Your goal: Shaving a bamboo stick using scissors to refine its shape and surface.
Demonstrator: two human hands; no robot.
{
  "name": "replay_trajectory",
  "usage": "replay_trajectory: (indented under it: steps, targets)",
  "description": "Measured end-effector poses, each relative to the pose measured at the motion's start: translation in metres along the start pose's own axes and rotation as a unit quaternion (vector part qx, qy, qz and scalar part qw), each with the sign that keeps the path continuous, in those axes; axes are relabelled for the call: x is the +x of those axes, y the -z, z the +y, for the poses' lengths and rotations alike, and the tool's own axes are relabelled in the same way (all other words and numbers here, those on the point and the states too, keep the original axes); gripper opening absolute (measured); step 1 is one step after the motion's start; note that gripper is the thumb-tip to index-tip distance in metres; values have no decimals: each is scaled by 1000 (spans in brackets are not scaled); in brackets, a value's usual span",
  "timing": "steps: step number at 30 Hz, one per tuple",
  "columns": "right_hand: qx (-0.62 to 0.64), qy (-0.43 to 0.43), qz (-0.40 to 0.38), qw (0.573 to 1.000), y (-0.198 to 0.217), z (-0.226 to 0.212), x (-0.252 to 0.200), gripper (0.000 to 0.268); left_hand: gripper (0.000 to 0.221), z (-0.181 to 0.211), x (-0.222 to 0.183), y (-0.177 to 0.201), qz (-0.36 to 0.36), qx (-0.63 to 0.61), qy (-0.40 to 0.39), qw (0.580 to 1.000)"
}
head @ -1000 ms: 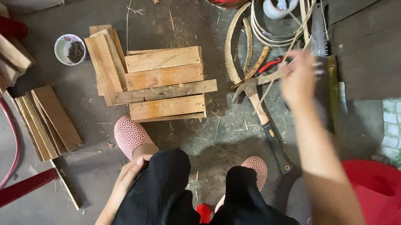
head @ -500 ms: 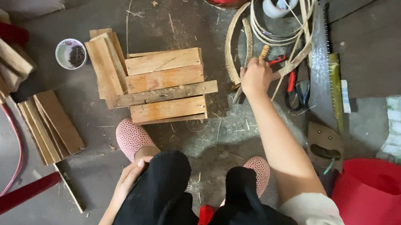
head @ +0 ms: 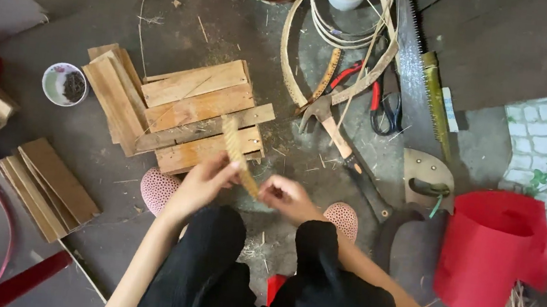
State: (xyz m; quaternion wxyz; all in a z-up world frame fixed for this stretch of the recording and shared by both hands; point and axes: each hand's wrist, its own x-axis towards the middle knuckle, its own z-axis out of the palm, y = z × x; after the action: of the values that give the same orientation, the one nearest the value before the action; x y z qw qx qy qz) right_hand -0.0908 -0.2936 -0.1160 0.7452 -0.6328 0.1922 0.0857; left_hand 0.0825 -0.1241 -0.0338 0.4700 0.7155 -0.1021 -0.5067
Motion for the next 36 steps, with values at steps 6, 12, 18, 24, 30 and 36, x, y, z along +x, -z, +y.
replay_trajectory:
  steps: [6,12,18,24,30,36]
  targets:
    - [-155,52,139,977,47,-43,54,4,54,-15,-4,-4,27,46,14,998]
    - [-540,99,189,814,94,-42,108,42,54,-41,-19,-4,-11,-24,35,999]
    - [-547,166,196,797,57,-19,47,21,49,-33,-26,3,34,29,12,999]
    - [-495,61,305,811,76,22,-84,33,50,-44,-41,11,62,31,8,998]
    - [-481,-61,426,764,126,69,-161,21,45,-55,-55,-1,59,10,65,996]
    - [-510,58,452,729,153,30,-84,22,45,-41,-55,-5,78,41,74,993]
